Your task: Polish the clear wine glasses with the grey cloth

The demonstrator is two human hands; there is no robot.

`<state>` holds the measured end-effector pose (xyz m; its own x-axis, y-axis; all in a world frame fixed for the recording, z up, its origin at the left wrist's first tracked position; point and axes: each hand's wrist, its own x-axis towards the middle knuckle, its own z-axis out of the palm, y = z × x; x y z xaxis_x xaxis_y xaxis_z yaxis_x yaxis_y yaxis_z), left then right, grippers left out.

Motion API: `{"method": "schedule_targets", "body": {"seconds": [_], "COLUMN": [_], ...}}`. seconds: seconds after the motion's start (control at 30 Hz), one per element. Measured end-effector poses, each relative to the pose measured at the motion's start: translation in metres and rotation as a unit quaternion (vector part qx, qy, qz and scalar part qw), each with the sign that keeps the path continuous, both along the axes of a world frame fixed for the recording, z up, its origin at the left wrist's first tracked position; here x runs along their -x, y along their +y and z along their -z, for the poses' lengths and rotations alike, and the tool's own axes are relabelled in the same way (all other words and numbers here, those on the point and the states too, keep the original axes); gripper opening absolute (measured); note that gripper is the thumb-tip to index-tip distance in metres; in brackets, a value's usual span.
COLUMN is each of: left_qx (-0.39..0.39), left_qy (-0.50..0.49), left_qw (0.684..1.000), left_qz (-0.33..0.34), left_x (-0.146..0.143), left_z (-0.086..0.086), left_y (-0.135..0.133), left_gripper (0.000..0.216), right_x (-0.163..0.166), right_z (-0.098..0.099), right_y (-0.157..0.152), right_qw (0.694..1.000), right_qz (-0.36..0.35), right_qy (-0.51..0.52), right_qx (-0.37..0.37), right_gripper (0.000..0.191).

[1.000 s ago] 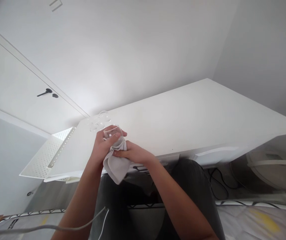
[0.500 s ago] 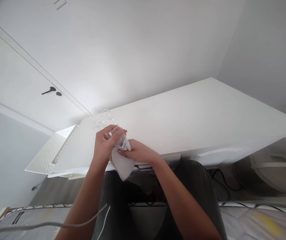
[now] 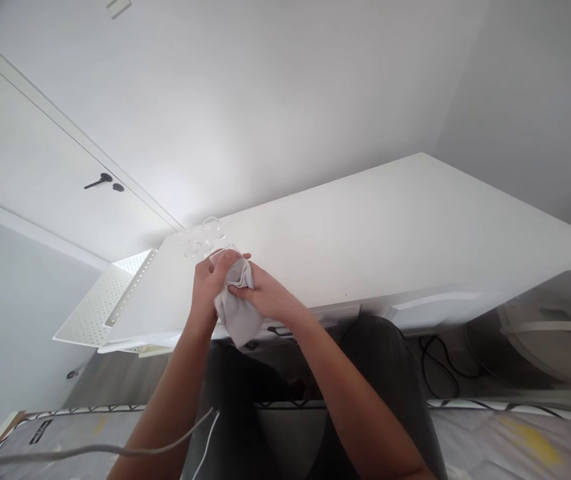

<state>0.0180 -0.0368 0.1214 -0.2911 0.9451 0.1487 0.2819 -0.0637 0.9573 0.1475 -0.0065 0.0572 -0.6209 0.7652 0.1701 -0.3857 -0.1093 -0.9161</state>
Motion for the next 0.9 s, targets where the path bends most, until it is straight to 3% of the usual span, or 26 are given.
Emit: {"method": "schedule_targets", "body": {"seconds": [0.1, 0.17, 0.23, 0.3, 0.37, 0.4, 0.43, 0.5, 0.6, 0.67, 0.77, 0.8, 0.83, 0.9], "left_qx": [-0.01, 0.001, 0.03, 0.07, 0.077, 0.058, 0.025, -0.055, -0.14, -0.171, -0.184, -0.183, -0.182, -0.184], "left_qy": [-0.02, -0.087, -0.184, -0.265, -0.273, -0.242, -0.196, -0.092, -0.022, -0.042, -0.103, -0.121, -0.132, -0.136], "left_qw": [1.0, 0.995, 0.98, 0.957, 0.954, 0.965, 0.979, 0.994, 0.984, 0.973, 0.962, 0.962, 0.964, 0.967], "left_qz": [0.005, 0.04, 0.071, 0.095, 0.094, 0.077, 0.048, -0.028, -0.107, -0.15, -0.173, -0.16, -0.142, -0.108], "left_x": [0.008, 0.014, 0.02, 0.022, 0.018, 0.014, 0.01, 0.0, -0.008, -0.007, -0.001, 0.001, 0.002, 0.003], "left_z": [0.006, 0.012, 0.02, 0.027, 0.032, 0.033, 0.033, 0.031, 0.026, 0.024, 0.026, 0.027, 0.029, 0.034], "left_y": [0.007, 0.01, 0.011, 0.012, 0.013, 0.013, 0.012, 0.01, 0.006, 0.005, 0.004, 0.004, 0.002, -0.002], "left_gripper": [0.038, 0.039, 0.044, 0.054, 0.061, 0.06, 0.055, 0.044, 0.039, 0.038, 0.037, 0.036, 0.034, 0.031], "right_x": [0.003, -0.001, -0.009, -0.016, -0.02, -0.019, -0.018, -0.012, -0.006, -0.007, -0.011, -0.01, -0.009, -0.003], "right_z": [0.004, 0.007, 0.009, 0.009, 0.007, 0.007, 0.006, 0.004, 0.003, 0.005, 0.013, 0.016, 0.019, 0.02], "right_y": [0.006, 0.01, 0.013, 0.013, 0.012, 0.011, 0.01, 0.009, 0.009, 0.013, 0.02, 0.021, 0.022, 0.022], "right_qw": [0.984, 0.982, 0.995, 0.993, 0.978, 0.979, 0.987, 0.991, 0.94, 0.924, 0.868, 0.863, 0.875, 0.926], "right_qz": [0.087, 0.078, 0.01, -0.111, -0.196, -0.194, -0.154, 0.013, 0.22, 0.323, 0.494, 0.506, 0.481, 0.352], "right_qy": [-0.1, -0.129, -0.092, -0.024, 0.01, 0.0, -0.026, -0.106, -0.156, -0.095, -0.001, 0.014, 0.027, 0.07], "right_qx": [-0.116, -0.117, -0.047, 0.043, 0.077, 0.058, 0.021, -0.086, -0.209, -0.183, -0.04, 0.005, 0.047, 0.121], "right_gripper": [0.041, 0.034, 0.037, 0.046, 0.049, 0.046, 0.04, 0.025, 0.026, 0.028, 0.031, 0.033, 0.036, 0.038]}}
